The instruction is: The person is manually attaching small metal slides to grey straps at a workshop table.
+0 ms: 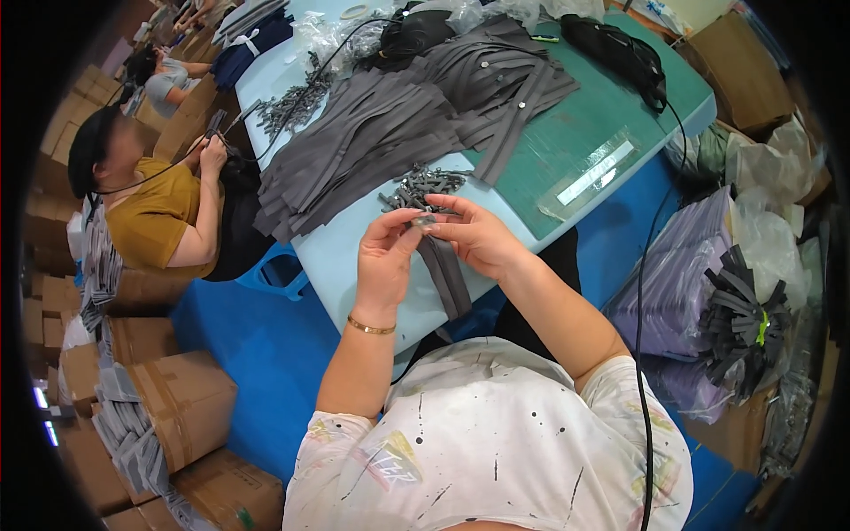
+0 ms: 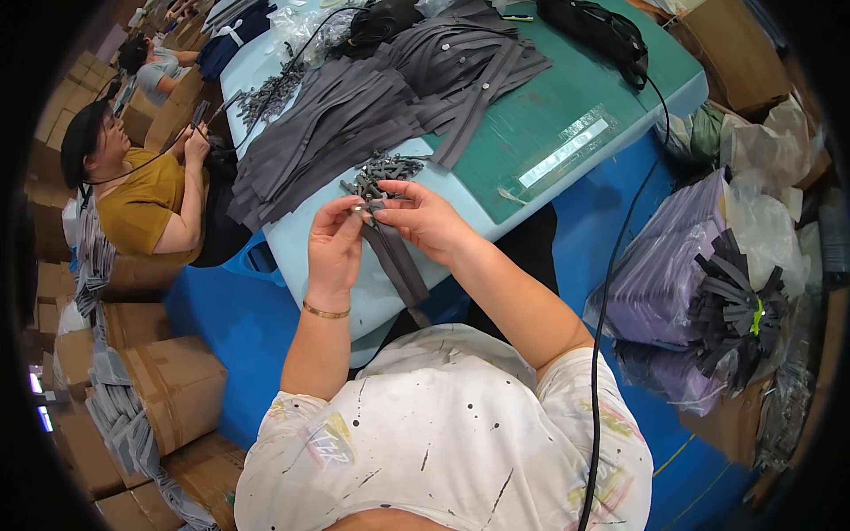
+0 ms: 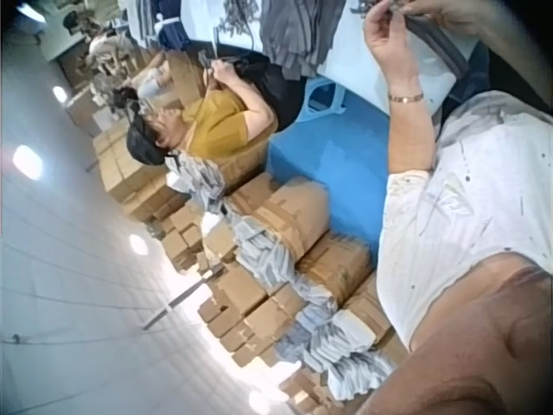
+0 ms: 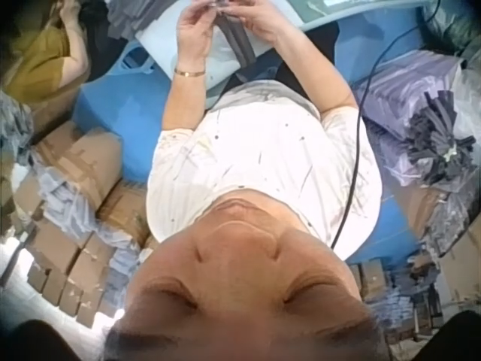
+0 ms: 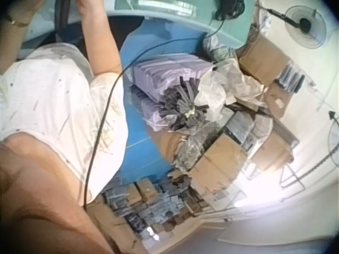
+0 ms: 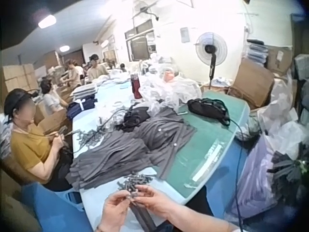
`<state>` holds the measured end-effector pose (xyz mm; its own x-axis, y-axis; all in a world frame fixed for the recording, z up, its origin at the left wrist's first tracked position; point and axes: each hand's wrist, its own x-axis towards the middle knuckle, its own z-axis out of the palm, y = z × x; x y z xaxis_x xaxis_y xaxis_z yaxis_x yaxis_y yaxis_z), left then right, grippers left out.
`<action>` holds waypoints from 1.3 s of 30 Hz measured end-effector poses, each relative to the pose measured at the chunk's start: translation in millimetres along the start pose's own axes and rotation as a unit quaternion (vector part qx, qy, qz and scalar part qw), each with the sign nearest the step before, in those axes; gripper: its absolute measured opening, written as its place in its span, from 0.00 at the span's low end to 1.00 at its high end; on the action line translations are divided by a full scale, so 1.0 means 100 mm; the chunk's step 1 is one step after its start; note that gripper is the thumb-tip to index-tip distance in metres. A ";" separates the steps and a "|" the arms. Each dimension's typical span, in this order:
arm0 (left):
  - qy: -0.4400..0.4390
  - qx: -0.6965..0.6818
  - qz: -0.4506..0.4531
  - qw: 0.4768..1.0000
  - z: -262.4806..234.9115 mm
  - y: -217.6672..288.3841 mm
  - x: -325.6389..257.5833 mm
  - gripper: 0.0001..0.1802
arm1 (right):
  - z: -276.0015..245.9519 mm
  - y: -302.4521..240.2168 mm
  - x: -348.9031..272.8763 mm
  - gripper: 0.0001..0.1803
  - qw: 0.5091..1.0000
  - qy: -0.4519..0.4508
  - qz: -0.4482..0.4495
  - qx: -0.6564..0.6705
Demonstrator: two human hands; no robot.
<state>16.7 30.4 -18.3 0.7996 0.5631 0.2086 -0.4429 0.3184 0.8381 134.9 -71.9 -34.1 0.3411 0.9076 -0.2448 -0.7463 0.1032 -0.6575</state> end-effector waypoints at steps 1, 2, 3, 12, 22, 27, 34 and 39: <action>-0.001 0.001 -0.001 1.000 -0.01 0.01 0.00 0.12 | 0.00 0.03 -0.01 0.25 0.999 0.032 -0.025 -0.035; 0.007 -0.086 0.007 0.996 -0.04 0.03 0.02 0.12 | 0.00 0.04 -0.02 0.24 0.994 0.065 -0.049 -0.070; 0.015 -0.174 0.014 0.984 -0.07 0.05 0.03 0.12 | -0.01 0.04 -0.02 0.24 0.994 0.065 -0.050 -0.069; 0.077 -0.097 -0.087 0.988 -0.11 0.08 0.11 0.11 | 0.27 -0.06 -0.03 0.10 0.969 -0.015 -0.212 -0.123; 0.073 0.036 -0.078 0.994 -0.14 0.02 0.09 0.10 | 0.34 -0.19 -0.18 0.10 0.861 0.115 -0.218 -0.444; 0.030 0.144 -0.054 0.988 -0.09 0.05 0.09 0.09 | 0.24 -0.22 -0.20 0.11 0.830 0.099 -0.208 -0.508; -0.008 0.160 -0.084 0.983 -0.10 0.08 0.08 0.09 | 0.12 -0.28 -0.18 0.10 0.887 0.050 -0.101 -0.448; -0.009 0.060 -0.144 0.988 -0.12 0.08 0.08 0.10 | 0.06 -0.27 -0.18 0.09 0.897 0.019 -0.109 -0.429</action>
<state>14.5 46.4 -16.1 0.8928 0.4486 -0.0403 -0.1445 0.3700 0.9177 145.5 -88.1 -7.3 0.4577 0.8873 -0.0574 0.0487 -0.0895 -0.9948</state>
